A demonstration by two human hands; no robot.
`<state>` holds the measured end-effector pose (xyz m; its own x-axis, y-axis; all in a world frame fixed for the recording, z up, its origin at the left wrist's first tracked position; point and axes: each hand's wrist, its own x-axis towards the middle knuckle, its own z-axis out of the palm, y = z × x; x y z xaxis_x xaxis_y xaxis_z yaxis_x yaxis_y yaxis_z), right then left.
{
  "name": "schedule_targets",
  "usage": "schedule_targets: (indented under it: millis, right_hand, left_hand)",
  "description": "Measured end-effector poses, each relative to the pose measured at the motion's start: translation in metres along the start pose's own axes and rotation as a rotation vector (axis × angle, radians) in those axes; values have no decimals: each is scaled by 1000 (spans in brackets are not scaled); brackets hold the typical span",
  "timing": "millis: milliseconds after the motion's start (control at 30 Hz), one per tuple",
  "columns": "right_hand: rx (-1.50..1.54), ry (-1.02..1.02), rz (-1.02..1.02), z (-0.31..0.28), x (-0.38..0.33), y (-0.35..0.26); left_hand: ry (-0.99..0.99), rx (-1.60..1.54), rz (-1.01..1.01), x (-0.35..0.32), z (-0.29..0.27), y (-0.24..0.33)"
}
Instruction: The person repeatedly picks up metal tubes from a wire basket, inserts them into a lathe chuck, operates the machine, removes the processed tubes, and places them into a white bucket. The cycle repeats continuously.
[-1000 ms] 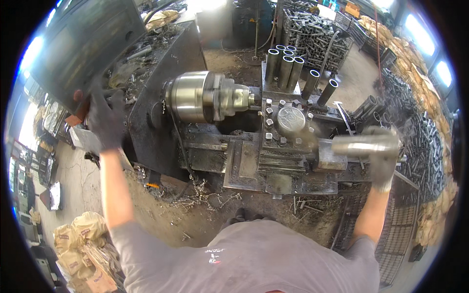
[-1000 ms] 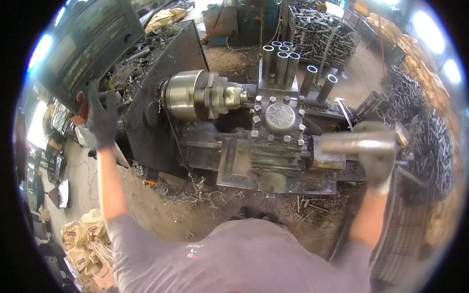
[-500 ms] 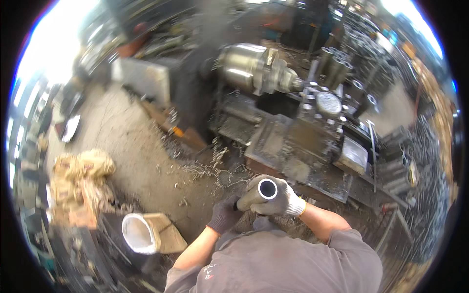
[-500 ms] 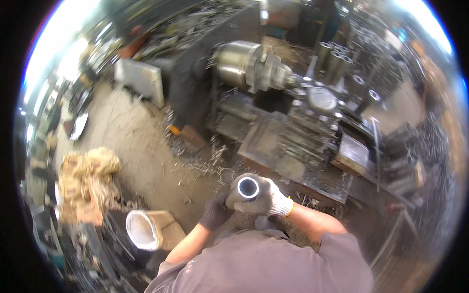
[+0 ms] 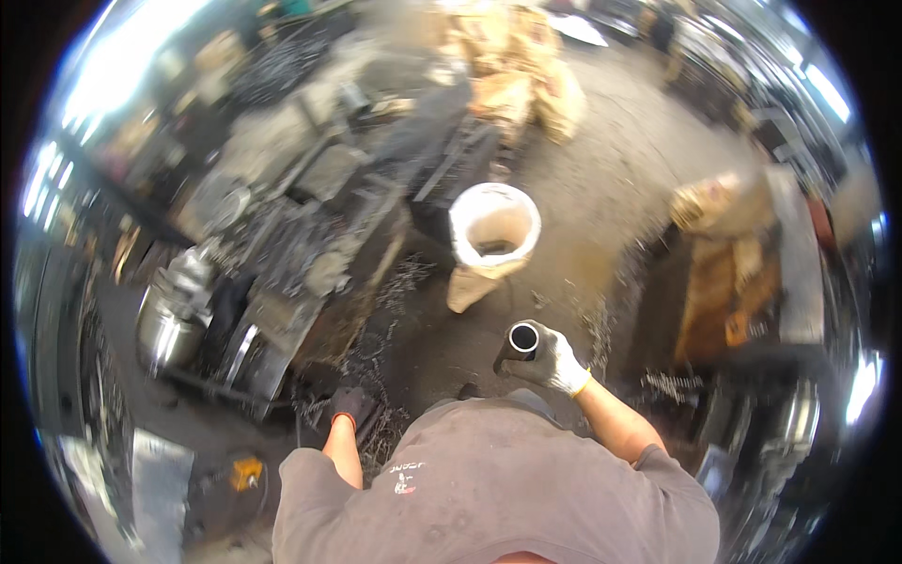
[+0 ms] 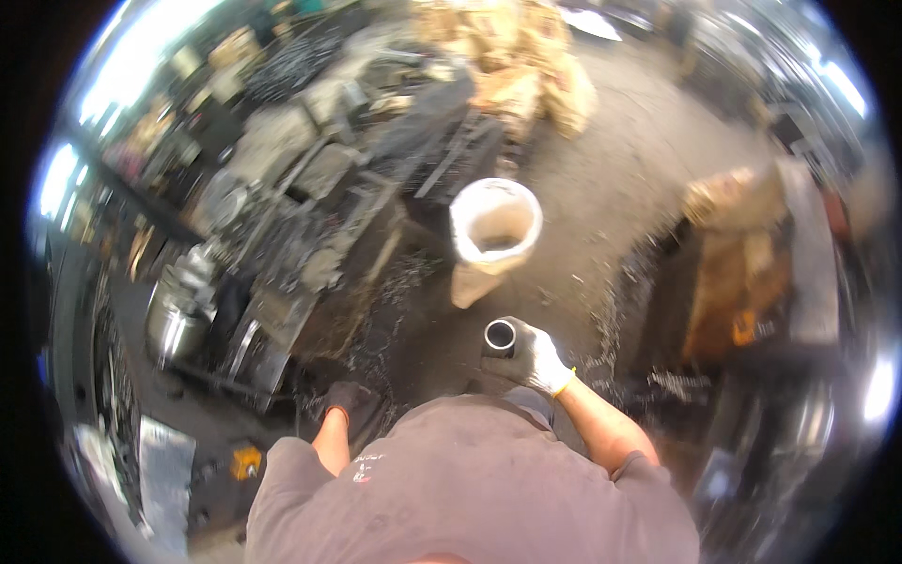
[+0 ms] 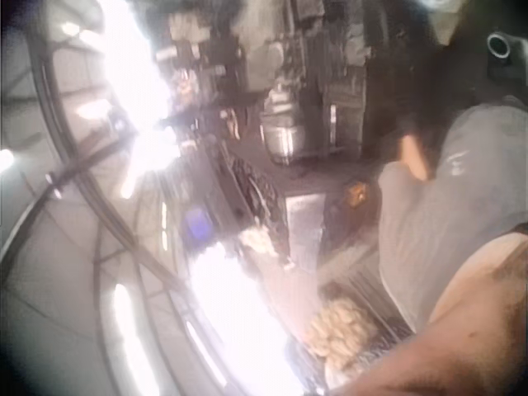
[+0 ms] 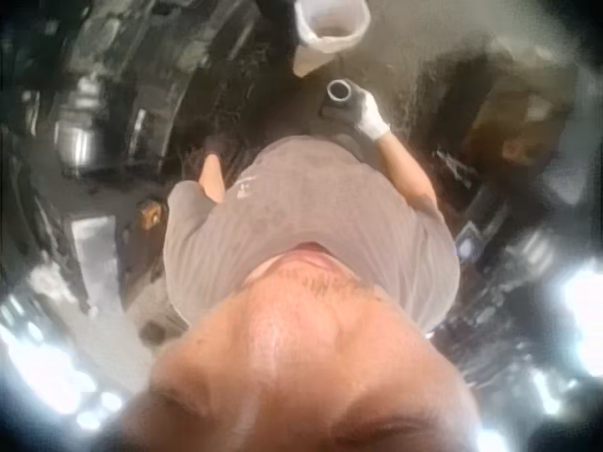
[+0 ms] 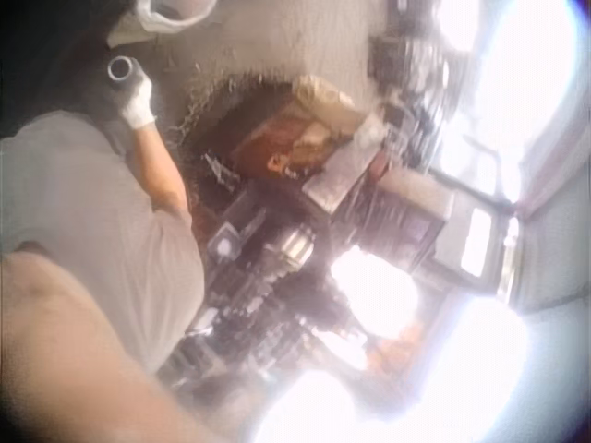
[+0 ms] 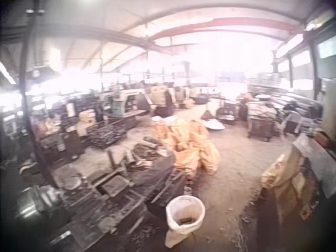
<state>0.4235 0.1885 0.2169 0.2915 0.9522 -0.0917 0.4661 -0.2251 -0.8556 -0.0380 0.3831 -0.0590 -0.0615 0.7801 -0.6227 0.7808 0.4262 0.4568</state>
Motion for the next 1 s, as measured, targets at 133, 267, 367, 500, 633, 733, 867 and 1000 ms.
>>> schedule_targets:
  millis: [133,267,367,500,633,733,867,1000]
  right_hand:
    - [-76,-301,-198,48,101,-71]
    - [-53,-318,-597,101,201,-129]
    - [46,-439,-645,147,272,-157]
    - [67,-482,-723,201,335,-171]
    - [-109,-557,-764,214,369,-170]
    - [-263,-726,-977,193,396,-177]
    - [-282,-891,-1036,160,444,-225]
    - [100,-983,-1211,181,479,-326]
  left_hand:
    - [131,-673,-258,-78,-17,-79]
    - [611,-1564,-580,-147,16,-126]
    - [1070,-976,-826,-175,23,-137]
    - [1558,-694,-620,-188,-23,-119]
    - [1693,-464,-528,-184,-84,-97]
    - [1634,-246,-625,-175,-105,-105]
    - [1651,-817,-553,-174,-112,-137]
    - [1491,-641,-501,-148,-93,-132]
